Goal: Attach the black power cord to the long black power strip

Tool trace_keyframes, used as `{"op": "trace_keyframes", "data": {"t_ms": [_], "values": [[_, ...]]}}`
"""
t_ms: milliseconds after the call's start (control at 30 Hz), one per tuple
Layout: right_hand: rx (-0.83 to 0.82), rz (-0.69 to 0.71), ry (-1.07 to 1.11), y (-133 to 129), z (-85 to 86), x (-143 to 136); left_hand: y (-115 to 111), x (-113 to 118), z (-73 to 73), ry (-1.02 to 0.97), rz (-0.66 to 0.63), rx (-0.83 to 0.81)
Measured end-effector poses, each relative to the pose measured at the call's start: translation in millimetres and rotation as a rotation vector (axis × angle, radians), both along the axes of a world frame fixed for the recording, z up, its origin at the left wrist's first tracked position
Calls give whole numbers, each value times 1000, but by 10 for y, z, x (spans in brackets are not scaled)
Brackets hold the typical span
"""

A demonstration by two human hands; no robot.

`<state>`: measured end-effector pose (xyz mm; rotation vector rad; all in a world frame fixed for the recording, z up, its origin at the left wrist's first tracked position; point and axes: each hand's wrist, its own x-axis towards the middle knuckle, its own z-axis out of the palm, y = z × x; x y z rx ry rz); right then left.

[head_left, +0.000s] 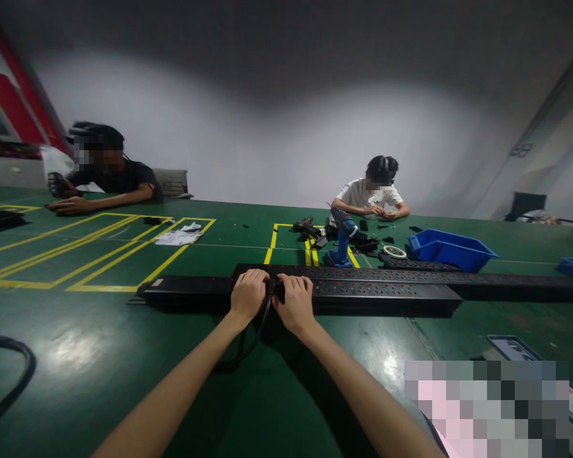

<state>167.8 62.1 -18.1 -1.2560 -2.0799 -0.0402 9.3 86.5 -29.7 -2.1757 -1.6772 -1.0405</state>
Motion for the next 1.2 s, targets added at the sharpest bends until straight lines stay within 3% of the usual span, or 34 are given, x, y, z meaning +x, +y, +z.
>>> {"op": "trace_keyframes", "data": {"t_ms": [300, 1200], "values": [[-35, 206, -208, 262, 231, 93, -10, -14, 17, -22, -26, 20], [-19, 184, -160, 313, 111, 97, 5, -47, 17, 21, -9, 26]]}}
